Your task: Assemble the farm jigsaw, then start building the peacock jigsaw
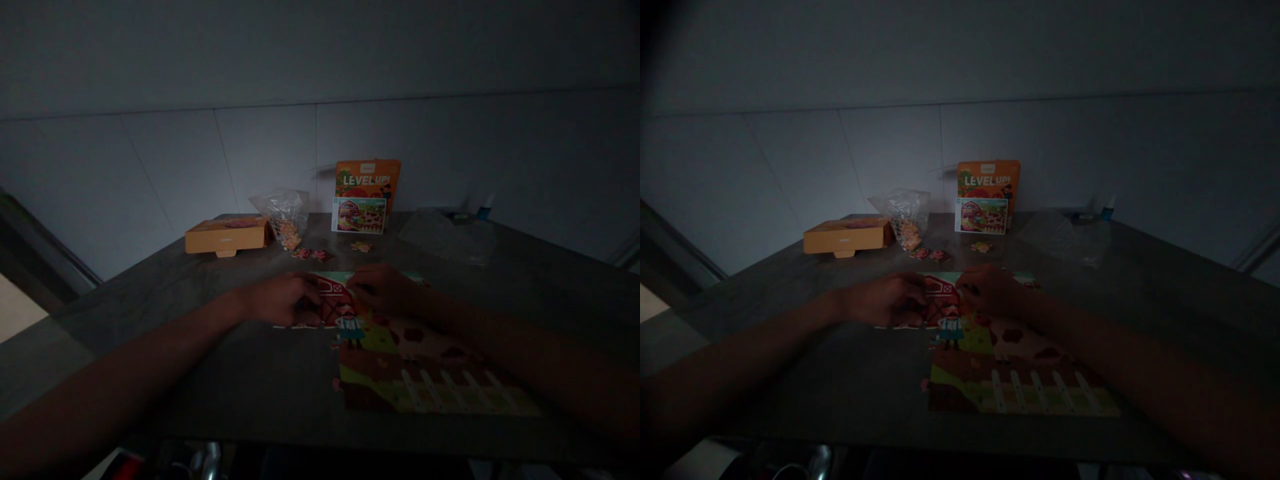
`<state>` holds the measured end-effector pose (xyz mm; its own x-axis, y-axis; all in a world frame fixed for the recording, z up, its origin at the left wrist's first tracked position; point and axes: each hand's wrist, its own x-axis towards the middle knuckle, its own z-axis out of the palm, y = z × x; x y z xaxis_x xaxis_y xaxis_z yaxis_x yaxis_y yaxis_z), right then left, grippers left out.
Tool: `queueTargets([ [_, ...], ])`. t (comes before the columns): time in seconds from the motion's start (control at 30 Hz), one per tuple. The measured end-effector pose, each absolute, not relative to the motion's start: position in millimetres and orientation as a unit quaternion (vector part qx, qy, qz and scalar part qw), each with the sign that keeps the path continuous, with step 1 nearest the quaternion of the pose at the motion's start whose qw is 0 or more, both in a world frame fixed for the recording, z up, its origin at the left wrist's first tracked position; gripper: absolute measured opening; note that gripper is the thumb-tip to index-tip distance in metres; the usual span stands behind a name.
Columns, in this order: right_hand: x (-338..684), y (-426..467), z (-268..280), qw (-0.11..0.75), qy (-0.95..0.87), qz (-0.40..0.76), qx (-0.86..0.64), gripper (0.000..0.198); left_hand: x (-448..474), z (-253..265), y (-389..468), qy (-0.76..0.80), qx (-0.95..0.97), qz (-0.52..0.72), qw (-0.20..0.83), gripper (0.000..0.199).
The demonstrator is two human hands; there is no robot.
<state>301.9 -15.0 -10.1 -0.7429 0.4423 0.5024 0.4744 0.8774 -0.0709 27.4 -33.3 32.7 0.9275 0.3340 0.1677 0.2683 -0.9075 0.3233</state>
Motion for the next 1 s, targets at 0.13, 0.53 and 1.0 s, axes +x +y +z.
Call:
queueTargets([
  [0.13, 302.4, -14.2, -12.0, 0.267, -0.933, -0.031, -0.238, 0.021, 27.1, 31.8, -30.3, 0.156, 0.971, 0.097, 0.152, 0.011],
  [0.53, 307.1, -8.3, -11.6, 0.27, -0.783, -0.177, -0.531, 0.037, 32.6, 30.2, -31.0, 0.234, 0.962, 0.084, 0.115, 0.008],
  [1.0, 316.8, 5.9, -29.6, 0.214, -0.8, -0.132, -0.544, 0.019, 26.5, 12.7, -17.3, 0.27, 0.954, 0.129, 0.037, 0.013],
])
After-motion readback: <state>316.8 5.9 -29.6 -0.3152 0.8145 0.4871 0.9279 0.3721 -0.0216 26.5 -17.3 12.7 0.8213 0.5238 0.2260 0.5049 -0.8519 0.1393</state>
